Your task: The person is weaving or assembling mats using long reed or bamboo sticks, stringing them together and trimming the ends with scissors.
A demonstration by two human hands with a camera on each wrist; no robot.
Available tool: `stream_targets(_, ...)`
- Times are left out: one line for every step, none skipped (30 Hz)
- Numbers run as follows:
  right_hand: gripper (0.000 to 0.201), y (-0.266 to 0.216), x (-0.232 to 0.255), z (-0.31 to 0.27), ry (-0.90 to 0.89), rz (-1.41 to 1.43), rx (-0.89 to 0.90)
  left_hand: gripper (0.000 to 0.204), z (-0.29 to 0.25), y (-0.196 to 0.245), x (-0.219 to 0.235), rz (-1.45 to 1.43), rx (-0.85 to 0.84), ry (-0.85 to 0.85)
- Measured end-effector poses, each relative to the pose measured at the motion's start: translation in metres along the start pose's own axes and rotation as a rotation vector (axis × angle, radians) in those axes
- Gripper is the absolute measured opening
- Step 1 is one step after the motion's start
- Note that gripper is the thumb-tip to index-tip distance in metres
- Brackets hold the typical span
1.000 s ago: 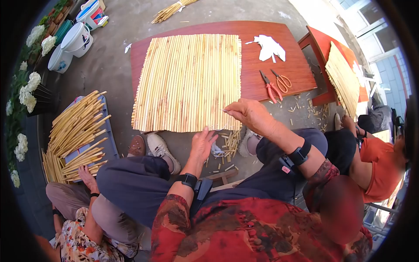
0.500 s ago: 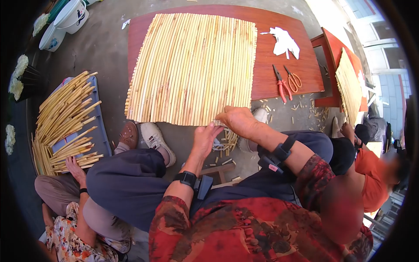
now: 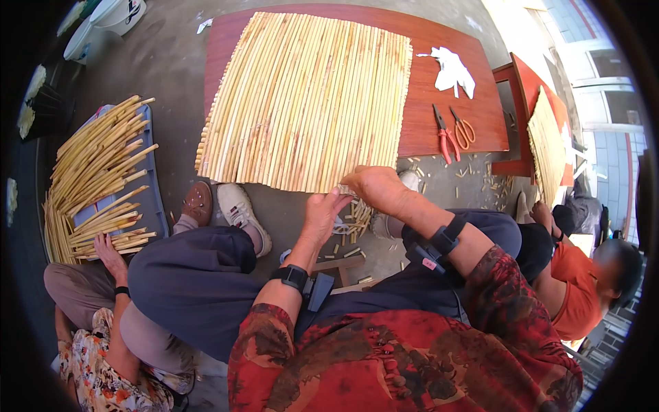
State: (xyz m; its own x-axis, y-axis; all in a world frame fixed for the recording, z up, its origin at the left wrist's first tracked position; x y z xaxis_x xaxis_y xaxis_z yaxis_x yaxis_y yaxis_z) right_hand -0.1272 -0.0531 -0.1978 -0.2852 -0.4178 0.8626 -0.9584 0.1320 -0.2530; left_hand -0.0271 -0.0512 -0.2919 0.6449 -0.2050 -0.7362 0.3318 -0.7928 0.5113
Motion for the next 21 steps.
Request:
stream_targets(0.016, 0.0, 0.0, 0.001, -0.001, -0.001, 0.001, 0.027, 0.0, 0.0, 0.0, -0.001, 0.001, -0.001)
stream_targets(0.016, 0.0, 0.0, 0.001, -0.012, -0.012, -0.006, 0.027, 0.0, 0.0, 0.0, -0.003, 0.0, 0.001)
stream_targets(0.016, -0.001, 0.0, 0.002, -0.022, -0.024, -0.013, 0.027, 0.0, -0.001, 0.001, -0.008, 0.0, 0.004)
stream_targets(0.016, -0.002, 0.001, 0.003, -0.022, -0.025, -0.013, 0.026, 0.0, -0.001, 0.001, -0.014, 0.0, 0.007)
stream_targets(0.018, -0.002, 0.001, 0.003, -0.06, -0.046, -0.027, 0.026, 0.001, -0.001, 0.002, -0.016, -0.002, 0.007)
stream_targets(0.02, -0.002, 0.001, 0.004, -0.098, -0.067, -0.041, 0.026, 0.002, -0.003, 0.003, -0.013, 0.006, 0.001)
stream_targets(0.02, -0.002, 0.001, 0.005, -0.098, -0.069, -0.039, 0.025, 0.002, -0.004, 0.004, -0.009, 0.014, -0.003)
stream_targets(0.021, -0.002, -0.001, 0.006, -0.12, -0.103, -0.038, 0.025, 0.002, -0.005, 0.006, -0.009, 0.01, -0.003)
stream_targets(0.021, -0.002, -0.003, 0.007, -0.139, -0.137, -0.035, 0.025, 0.002, -0.006, 0.006, -0.015, 0.018, 0.005)
stream_targets(0.021, -0.003, -0.003, 0.008, -0.133, -0.139, -0.03, 0.024, 0.002, -0.005, 0.006, -0.021, 0.026, 0.013)
stream_targets(0.017, -0.004, -0.001, 0.007, -0.08, -0.112, -0.023, 0.024, 0.003, -0.004, 0.006, -0.019, 0.021, 0.011)
stream_targets(0.012, -0.006, 0.003, 0.006, -0.028, -0.085, -0.017, 0.024, 0.003, -0.005, 0.005, -0.028, 0.02, 0.013)
stream_targets(0.012, -0.006, 0.004, 0.006, -0.027, -0.087, -0.017, 0.023, 0.003, -0.006, 0.006, -0.038, 0.021, 0.015)
stream_targets(0.012, -0.007, 0.005, 0.006, -0.024, -0.082, -0.019, 0.023, 0.003, -0.007, 0.006, -0.039, 0.021, 0.014)
stream_targets(0.011, -0.009, 0.005, 0.006, -0.021, -0.076, -0.022, 0.023, 0.004, -0.006, 0.005, -0.035, 0.014, 0.005)
stream_targets(0.011, -0.01, 0.006, 0.005, -0.023, -0.077, -0.022, 0.023, 0.003, -0.005, 0.005, -0.032, 0.008, -0.004)
stream_targets(0.011, -0.01, 0.006, 0.006, -0.028, -0.092, -0.025, 0.023, 0.003, -0.005, 0.004, -0.034, 0.008, -0.003)
stream_targets(0.01, -0.01, 0.007, 0.006, -0.033, -0.108, -0.028, 0.023, 0.002, -0.004, 0.002, -0.038, 0.004, 0.01)
stream_targets(0.01, -0.011, 0.008, 0.007, -0.036, -0.11, -0.027, 0.024, 0.001, -0.002, 0.001, -0.043, -0.001, 0.023)
stream_targets(0.016, -0.011, 0.007, 0.007, -0.079, -0.141, -0.032, 0.024, 0.001, -0.003, 0.003, -0.045, -0.002, 0.024)
stream_targets(0.021, -0.012, 0.005, 0.008, -0.122, -0.171, -0.036, 0.024, 0.002, -0.004, 0.004, -0.048, 0.008, 0.009)
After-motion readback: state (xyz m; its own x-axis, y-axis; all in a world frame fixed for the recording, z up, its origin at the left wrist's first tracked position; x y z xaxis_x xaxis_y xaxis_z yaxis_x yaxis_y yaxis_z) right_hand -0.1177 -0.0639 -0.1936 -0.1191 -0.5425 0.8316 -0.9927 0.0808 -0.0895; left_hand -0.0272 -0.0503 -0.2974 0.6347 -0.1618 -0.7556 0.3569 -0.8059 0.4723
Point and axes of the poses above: each hand's wrist, its own z-axis towards the middle knuckle, its own x-axis out of the back of the hand, y = z × x, the point moved 6 cm from there along z, towards the middle knuckle, and after that the axes turned 3 degrees about -x, right-handed, at the moved point
